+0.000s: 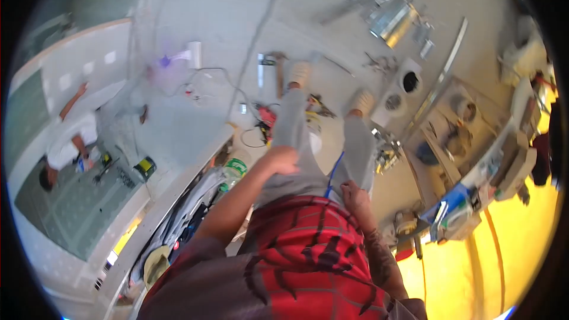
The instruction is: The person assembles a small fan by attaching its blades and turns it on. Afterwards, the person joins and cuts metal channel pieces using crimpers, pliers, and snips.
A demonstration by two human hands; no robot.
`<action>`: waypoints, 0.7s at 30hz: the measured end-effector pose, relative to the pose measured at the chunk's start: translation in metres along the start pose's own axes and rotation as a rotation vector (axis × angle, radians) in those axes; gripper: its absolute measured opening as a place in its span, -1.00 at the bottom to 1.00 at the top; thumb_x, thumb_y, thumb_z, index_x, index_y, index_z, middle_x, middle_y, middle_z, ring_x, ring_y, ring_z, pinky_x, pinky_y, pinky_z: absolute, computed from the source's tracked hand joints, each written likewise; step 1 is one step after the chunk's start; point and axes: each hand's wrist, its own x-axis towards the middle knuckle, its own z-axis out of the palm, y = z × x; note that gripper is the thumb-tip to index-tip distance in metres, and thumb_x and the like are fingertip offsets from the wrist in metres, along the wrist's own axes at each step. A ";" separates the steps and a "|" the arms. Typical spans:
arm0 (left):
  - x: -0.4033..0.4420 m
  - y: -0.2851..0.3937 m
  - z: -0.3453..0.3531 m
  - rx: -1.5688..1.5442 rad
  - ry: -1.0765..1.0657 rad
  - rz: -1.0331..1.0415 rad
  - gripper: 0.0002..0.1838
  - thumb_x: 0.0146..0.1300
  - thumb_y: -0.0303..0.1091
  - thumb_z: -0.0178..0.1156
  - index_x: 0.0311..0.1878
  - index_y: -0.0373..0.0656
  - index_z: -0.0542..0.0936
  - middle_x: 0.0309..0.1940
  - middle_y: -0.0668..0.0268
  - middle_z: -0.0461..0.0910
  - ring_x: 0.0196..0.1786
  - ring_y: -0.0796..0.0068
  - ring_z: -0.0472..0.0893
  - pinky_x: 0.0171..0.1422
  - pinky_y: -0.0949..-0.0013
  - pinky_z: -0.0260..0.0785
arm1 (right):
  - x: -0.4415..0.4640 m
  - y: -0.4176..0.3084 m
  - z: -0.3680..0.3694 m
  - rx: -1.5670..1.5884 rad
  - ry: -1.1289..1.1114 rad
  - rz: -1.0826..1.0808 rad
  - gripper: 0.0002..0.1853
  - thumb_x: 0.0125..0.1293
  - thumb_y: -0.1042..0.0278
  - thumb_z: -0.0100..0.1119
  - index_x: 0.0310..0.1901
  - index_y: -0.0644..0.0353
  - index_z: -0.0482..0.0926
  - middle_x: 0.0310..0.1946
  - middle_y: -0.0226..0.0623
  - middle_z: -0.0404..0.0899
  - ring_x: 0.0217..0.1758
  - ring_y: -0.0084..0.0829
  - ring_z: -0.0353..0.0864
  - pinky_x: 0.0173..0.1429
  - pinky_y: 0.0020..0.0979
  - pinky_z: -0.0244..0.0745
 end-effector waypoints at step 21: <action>0.262 -0.131 -0.085 0.189 0.223 -0.011 -0.60 0.27 -0.01 0.22 -0.44 -0.20 0.55 -0.61 0.11 0.60 -0.46 0.07 0.64 -0.26 0.11 0.41 | 0.355 0.113 -0.006 -0.103 -0.173 -0.090 -0.44 0.19 0.33 0.33 0.24 0.20 0.43 -0.06 0.02 0.58 0.05 0.06 0.54 0.10 -0.14 0.47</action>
